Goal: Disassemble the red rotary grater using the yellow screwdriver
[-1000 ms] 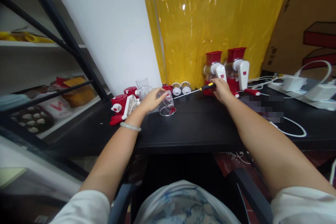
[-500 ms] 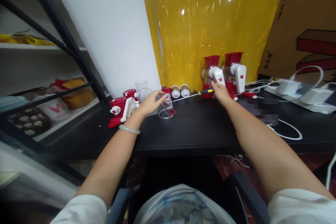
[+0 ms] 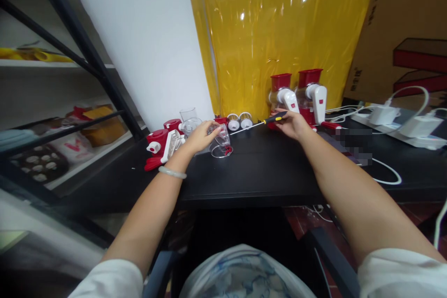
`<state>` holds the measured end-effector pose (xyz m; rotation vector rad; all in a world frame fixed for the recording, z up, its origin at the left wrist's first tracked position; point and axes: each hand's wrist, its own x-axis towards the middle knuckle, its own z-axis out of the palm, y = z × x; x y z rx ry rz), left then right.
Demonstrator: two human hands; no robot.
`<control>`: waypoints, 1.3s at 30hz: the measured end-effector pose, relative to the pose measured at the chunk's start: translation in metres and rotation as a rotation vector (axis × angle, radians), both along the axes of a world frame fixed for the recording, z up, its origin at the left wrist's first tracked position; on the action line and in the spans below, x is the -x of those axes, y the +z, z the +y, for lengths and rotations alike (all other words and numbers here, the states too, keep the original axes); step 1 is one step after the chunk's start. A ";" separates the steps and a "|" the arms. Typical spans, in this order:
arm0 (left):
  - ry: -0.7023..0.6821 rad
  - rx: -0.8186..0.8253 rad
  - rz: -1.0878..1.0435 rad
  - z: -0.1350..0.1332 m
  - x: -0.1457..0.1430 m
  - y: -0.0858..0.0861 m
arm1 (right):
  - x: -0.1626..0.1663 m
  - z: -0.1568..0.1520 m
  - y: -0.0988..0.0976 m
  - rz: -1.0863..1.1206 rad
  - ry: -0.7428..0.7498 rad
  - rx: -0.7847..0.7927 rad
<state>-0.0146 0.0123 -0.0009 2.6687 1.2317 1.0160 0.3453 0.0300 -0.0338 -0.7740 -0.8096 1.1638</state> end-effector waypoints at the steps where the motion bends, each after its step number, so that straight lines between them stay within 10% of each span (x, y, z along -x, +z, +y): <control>1: 0.004 0.002 0.001 0.000 0.000 0.000 | -0.001 0.002 -0.001 -0.024 -0.009 -0.003; 8: 0.017 0.019 0.001 -0.001 0.000 0.001 | 0.002 0.013 -0.011 -0.315 -0.286 0.083; 22: -0.013 0.000 -0.010 0.001 0.001 0.000 | 0.007 0.003 0.002 -0.024 -0.043 0.038; 29: -0.015 0.025 -0.013 -0.001 0.002 0.000 | -0.001 0.007 -0.006 -0.705 -0.382 0.139; 39: -0.029 0.021 -0.008 0.000 0.001 0.002 | 0.007 -0.003 0.003 -0.076 -0.107 0.070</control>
